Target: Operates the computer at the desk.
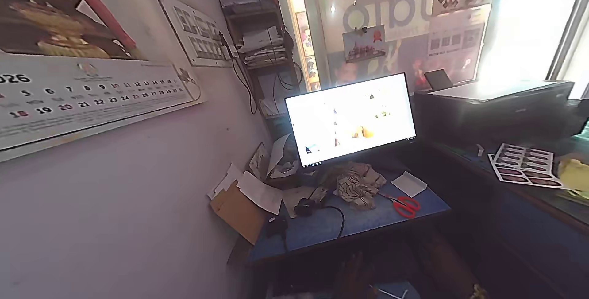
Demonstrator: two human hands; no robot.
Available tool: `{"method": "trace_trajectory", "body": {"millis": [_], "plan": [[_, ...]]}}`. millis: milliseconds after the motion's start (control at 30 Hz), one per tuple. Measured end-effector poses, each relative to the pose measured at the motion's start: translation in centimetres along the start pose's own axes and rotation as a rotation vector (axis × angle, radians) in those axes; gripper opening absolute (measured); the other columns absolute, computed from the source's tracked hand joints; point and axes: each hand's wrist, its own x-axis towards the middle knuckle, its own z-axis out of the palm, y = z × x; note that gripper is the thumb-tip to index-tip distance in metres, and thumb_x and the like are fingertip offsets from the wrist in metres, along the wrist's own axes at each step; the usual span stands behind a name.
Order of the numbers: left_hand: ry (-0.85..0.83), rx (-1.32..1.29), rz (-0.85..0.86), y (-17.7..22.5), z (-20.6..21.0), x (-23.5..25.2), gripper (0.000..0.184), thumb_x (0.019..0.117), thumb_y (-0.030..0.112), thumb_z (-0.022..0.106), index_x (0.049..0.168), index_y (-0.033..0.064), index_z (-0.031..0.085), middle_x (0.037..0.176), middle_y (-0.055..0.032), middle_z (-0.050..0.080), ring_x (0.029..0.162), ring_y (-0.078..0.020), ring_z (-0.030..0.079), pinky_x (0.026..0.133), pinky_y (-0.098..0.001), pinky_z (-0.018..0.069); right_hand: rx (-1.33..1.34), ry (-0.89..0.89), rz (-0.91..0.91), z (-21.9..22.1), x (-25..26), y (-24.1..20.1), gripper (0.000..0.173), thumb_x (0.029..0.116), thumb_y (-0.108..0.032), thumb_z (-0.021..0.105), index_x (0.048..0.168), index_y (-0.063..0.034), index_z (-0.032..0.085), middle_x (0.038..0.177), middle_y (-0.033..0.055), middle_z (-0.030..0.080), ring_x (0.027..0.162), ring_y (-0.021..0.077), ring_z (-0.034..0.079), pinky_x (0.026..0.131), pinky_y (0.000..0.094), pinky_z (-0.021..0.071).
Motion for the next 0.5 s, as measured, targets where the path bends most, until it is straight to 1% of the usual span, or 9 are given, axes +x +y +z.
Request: {"method": "trace_trajectory", "body": {"millis": [67,200,300,400,500], "plan": [[-0.004,-0.002,-0.001,-0.01,-0.02,-0.01,0.051,0.1079,0.049,0.040,0.149,0.0235,0.056,0.165,-0.0088,0.037,0.155,-0.0288,0.029,0.127,-0.0552,0.0181,0.002,-0.001,0.000,-0.08,-0.03,-0.02,0.045,0.0980,-0.030,0.059,0.139,-0.0115,0.064,0.145,0.0199,0.057,0.137,0.0369,0.053,0.114,0.0503,0.0435],[0.001,-0.001,0.005,0.15,-0.15,0.04,0.049,0.1079,0.047,0.042,0.148,0.0228,0.057,0.164,-0.0109,0.038,0.154,-0.0306,0.031,0.126,-0.0565,0.0194,0.029,-0.011,0.020,-0.47,-0.22,-0.26,0.045,0.0982,-0.029,0.060,0.139,-0.0109,0.064,0.145,0.0213,0.057,0.138,0.0379,0.052,0.114,0.0515,0.0428],[-0.024,0.011,-0.008,0.48,-0.36,0.29,0.048,0.1074,0.045,0.044,0.148,0.0237,0.057,0.164,-0.0112,0.038,0.154,-0.0314,0.032,0.126,-0.0570,0.0200,0.019,-0.051,0.051,-0.79,-0.39,-0.55,0.045,0.1012,-0.031,0.055,0.142,-0.0120,0.062,0.151,0.0187,0.053,0.142,0.0355,0.048,0.118,0.0500,0.0396],[-0.025,0.007,-0.012,0.64,-0.61,0.29,0.047,0.1070,0.044,0.044,0.148,0.0235,0.058,0.164,-0.0118,0.039,0.154,-0.0321,0.032,0.126,-0.0575,0.0193,0.024,-0.060,0.076,-0.74,-0.28,-0.60,0.045,0.1022,-0.033,0.052,0.141,-0.0120,0.062,0.151,0.0185,0.052,0.142,0.0347,0.048,0.118,0.0494,0.0396],[-0.042,0.017,-0.017,0.77,-0.89,0.27,0.048,0.1071,0.045,0.043,0.148,0.0241,0.057,0.164,-0.0109,0.039,0.154,-0.0315,0.032,0.126,-0.0577,0.0195,0.027,-0.090,0.101,-0.78,-0.21,-0.49,0.049,0.1019,-0.032,0.052,0.144,-0.0084,0.058,0.152,0.0199,0.050,0.144,0.0353,0.046,0.120,0.0494,0.0367]]}}
